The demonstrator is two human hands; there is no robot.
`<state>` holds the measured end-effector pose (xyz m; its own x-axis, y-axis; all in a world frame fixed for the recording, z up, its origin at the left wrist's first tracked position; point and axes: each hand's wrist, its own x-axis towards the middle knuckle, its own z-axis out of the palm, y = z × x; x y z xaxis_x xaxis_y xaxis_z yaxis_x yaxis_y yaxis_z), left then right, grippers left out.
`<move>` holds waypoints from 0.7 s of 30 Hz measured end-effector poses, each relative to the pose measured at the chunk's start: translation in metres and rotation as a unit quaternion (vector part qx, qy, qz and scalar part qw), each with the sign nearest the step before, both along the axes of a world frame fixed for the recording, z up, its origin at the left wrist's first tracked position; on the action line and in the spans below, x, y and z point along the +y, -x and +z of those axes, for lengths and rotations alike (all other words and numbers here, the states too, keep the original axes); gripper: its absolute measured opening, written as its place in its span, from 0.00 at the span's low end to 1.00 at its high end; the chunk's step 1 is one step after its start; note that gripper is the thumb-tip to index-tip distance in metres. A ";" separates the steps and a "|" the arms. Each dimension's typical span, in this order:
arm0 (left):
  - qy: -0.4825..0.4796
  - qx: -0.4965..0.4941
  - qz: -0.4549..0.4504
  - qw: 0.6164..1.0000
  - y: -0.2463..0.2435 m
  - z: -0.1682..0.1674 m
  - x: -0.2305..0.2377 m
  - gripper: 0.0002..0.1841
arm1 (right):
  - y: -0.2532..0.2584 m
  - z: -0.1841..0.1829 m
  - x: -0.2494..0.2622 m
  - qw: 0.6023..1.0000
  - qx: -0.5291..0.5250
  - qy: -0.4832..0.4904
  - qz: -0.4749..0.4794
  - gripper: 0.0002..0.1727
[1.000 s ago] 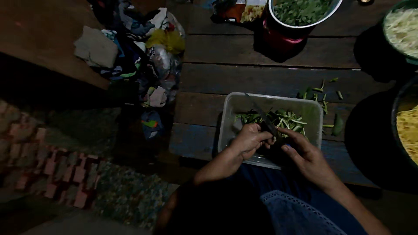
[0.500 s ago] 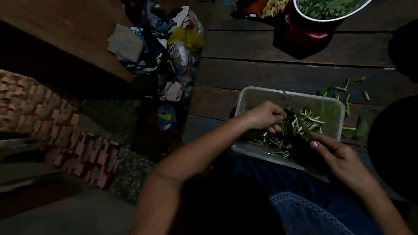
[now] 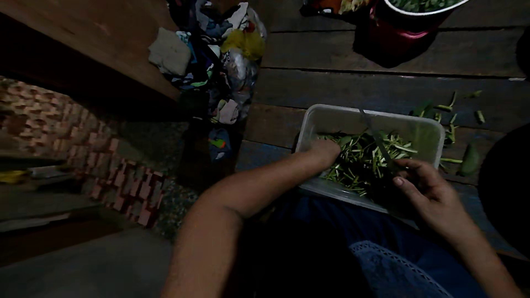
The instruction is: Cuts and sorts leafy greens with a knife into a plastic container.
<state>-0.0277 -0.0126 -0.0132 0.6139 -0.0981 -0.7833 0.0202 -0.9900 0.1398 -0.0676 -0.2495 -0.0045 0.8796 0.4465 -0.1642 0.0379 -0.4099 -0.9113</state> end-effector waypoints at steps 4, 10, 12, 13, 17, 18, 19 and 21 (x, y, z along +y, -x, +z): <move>-0.018 0.004 -0.063 0.998 0.003 -0.005 -0.009 0.10 | 0.000 0.000 -0.001 1.000 -0.005 -0.008 0.010 0.23; 0.022 -0.041 0.052 0.998 -0.013 0.010 0.006 0.11 | 0.000 0.001 -0.005 1.000 0.006 -0.018 0.009 0.21; 0.027 -0.016 0.057 0.998 -0.011 0.017 0.007 0.12 | -0.001 0.000 -0.005 1.000 0.012 -0.023 0.015 0.19; 0.034 0.007 0.048 0.998 -0.007 0.016 0.007 0.12 | -0.001 0.000 -0.004 0.999 0.015 -0.027 0.016 0.18; 0.026 0.061 0.045 0.997 0.012 -0.006 -0.005 0.17 | -0.002 0.001 -0.001 0.999 0.010 -0.026 0.019 0.17; 0.019 0.064 0.049 0.997 0.015 -0.007 -0.009 0.16 | -0.002 0.002 0.000 1.000 0.009 -0.023 0.018 0.17; 0.019 0.063 0.050 0.997 0.017 -0.007 -0.012 0.14 | -0.002 0.002 0.000 1.000 0.009 -0.020 0.017 0.17; 0.027 0.069 0.051 0.996 0.017 -0.007 -0.016 0.11 | -0.002 0.002 0.000 1.000 0.008 -0.019 0.018 0.17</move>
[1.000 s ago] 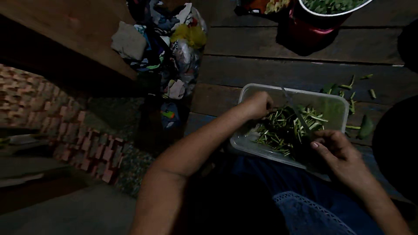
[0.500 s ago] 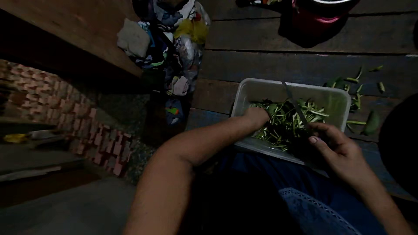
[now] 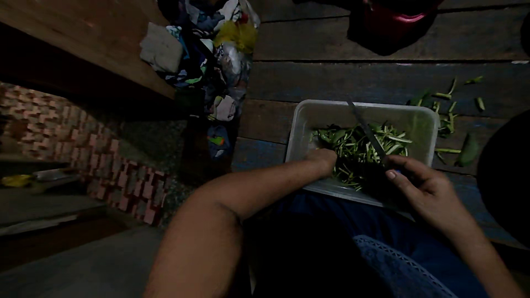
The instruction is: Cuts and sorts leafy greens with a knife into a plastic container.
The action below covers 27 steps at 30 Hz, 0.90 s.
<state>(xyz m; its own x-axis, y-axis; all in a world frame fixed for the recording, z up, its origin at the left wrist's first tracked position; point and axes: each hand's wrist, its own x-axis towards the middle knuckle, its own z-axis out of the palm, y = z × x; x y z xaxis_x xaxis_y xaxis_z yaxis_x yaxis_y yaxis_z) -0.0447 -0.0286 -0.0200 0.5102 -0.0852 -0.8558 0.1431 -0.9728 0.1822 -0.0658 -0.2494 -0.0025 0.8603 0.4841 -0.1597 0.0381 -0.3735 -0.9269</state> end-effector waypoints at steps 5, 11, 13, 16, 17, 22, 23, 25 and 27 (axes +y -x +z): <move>0.040 0.008 0.010 0.999 -0.011 -0.003 0.014 0.12 | 0.000 -0.001 -0.002 1.000 -0.004 -0.011 -0.009 0.18; 0.085 -0.013 0.004 0.996 -0.022 0.032 0.038 0.10 | -0.002 0.000 -0.001 1.000 0.001 -0.011 -0.014 0.17; 0.104 -0.025 0.012 0.994 -0.023 0.035 0.043 0.10 | -0.002 0.001 0.001 1.000 -0.002 -0.004 -0.011 0.17; 0.080 -0.040 0.037 0.995 -0.024 0.037 0.040 0.12 | -0.002 0.001 0.001 1.000 -0.001 -0.003 -0.012 0.16; 0.066 -0.048 0.039 0.996 -0.024 0.037 0.037 0.13 | -0.002 0.000 0.001 1.000 -0.001 -0.003 -0.011 0.16; 0.023 -0.124 0.023 0.992 -0.023 0.036 0.030 0.12 | 0.000 -0.002 0.000 1.000 -0.007 -0.004 -0.011 0.18; 0.025 -0.129 0.005 0.991 -0.023 0.035 0.031 0.12 | 0.000 -0.002 0.000 1.000 -0.011 -0.006 -0.012 0.17; 0.068 -0.112 -0.071 0.989 -0.021 0.028 0.034 0.11 | 0.000 -0.001 0.000 1.000 -0.011 -0.010 -0.014 0.17; 0.127 -0.057 -0.147 0.979 -0.016 0.023 0.030 0.10 | 0.000 -0.001 0.000 1.000 -0.009 -0.011 -0.012 0.16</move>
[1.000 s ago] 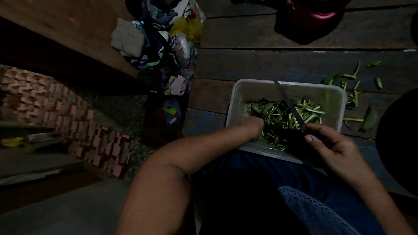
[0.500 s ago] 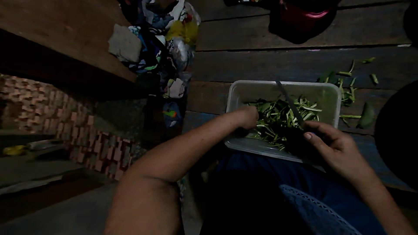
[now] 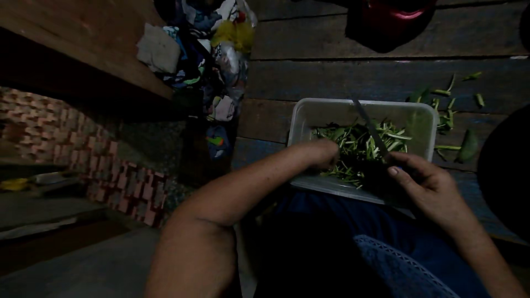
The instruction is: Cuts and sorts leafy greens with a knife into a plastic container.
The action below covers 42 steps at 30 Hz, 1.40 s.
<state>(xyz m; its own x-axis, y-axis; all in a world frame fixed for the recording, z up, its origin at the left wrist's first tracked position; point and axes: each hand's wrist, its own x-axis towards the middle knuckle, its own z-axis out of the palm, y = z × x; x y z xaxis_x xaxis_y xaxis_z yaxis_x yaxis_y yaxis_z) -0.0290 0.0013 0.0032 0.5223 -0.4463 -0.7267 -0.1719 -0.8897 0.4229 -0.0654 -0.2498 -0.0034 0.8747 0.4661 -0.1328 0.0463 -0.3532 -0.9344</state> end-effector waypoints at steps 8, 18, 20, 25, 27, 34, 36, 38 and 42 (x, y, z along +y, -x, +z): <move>-0.150 0.017 0.043 0.988 0.002 -0.005 -0.012 0.13 | -0.002 -0.002 -0.001 1.000 -0.006 -0.005 0.013 0.17; -0.121 0.013 0.177 0.977 0.010 -0.022 -0.021 0.13 | -0.003 -0.002 -0.003 1.000 0.006 -0.007 0.016 0.19; -0.137 0.017 0.182 0.974 0.011 -0.029 -0.025 0.17 | -0.004 -0.002 -0.003 1.000 0.008 -0.017 0.020 0.18; -0.143 0.021 0.173 0.974 0.011 -0.034 -0.032 0.15 | -0.004 -0.003 -0.005 0.999 0.009 -0.021 0.025 0.19; -0.130 0.026 0.175 0.976 0.007 -0.034 -0.023 0.15 | -0.004 -0.004 -0.006 0.999 0.007 -0.031 0.026 0.18; -0.110 -0.011 0.189 0.976 -0.002 -0.003 -0.002 0.10 | -0.004 -0.003 -0.007 0.999 0.010 -0.026 0.031 0.17; -0.104 -0.009 0.159 0.982 0.003 -0.008 -0.005 0.09 | -0.004 -0.002 -0.005 0.999 0.007 -0.022 0.034 0.18; -0.098 0.025 0.127 0.987 0.010 -0.015 -0.013 0.10 | -0.004 -0.002 -0.004 0.999 0.004 -0.019 0.034 0.17; -0.078 0.069 0.106 0.989 0.019 -0.028 -0.021 0.12 | -0.004 -0.003 -0.005 0.999 -0.001 -0.018 0.033 0.17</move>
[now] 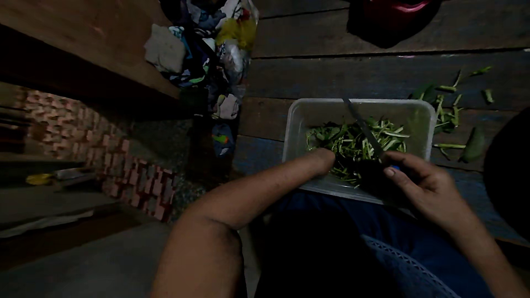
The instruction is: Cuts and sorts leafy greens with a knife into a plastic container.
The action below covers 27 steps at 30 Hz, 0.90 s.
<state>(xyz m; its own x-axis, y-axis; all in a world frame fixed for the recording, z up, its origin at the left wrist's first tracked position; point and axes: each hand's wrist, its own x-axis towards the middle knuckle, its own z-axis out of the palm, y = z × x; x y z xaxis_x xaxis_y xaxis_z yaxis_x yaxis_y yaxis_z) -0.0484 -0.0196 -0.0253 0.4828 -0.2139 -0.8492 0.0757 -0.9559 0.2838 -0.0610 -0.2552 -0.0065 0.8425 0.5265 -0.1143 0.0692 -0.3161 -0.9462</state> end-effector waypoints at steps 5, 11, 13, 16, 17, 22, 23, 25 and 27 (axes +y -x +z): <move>0.040 0.022 0.001 0.999 -0.002 -0.020 0.008 0.08 | -0.002 0.002 0.002 1.000 -0.004 0.012 -0.003 0.16; 0.094 0.036 -0.004 0.995 -0.011 0.010 0.015 0.11 | -0.002 0.002 0.003 1.000 -0.005 0.016 -0.006 0.17; 0.102 0.005 0.019 0.995 -0.013 0.021 0.021 0.10 | -0.002 0.002 0.003 1.000 -0.007 0.008 -0.009 0.17; 0.110 -0.036 0.046 0.992 -0.012 0.030 0.030 0.09 | -0.001 0.001 0.003 1.000 -0.005 0.004 -0.014 0.17; 0.109 -0.047 0.058 0.991 -0.011 0.033 0.031 0.08 | -0.001 0.001 0.003 1.000 -0.006 0.006 -0.017 0.18; 0.082 -0.129 0.107 0.983 -0.005 0.041 0.031 0.12 | -0.002 -0.002 0.001 1.000 -0.007 -0.016 -0.026 0.18; 0.076 -0.156 0.123 0.977 -0.005 0.038 0.030 0.16 | -0.001 -0.002 0.002 0.999 -0.009 -0.020 -0.029 0.17; 0.060 -0.185 0.125 0.973 -0.006 0.028 0.026 0.22 | -0.001 -0.002 0.003 0.999 -0.009 -0.024 -0.030 0.17; 0.043 -0.179 0.093 0.979 -0.001 0.013 0.018 0.20 | -0.001 -0.002 0.003 0.999 -0.003 -0.024 -0.028 0.18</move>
<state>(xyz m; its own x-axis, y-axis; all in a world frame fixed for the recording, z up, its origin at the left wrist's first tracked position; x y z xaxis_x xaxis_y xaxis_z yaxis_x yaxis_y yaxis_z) -0.0471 -0.0013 -0.0123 0.7833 -0.1575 -0.6013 0.1269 -0.9065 0.4027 -0.0598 -0.2523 -0.0087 0.8714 0.4831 -0.0849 0.0582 -0.2737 -0.9601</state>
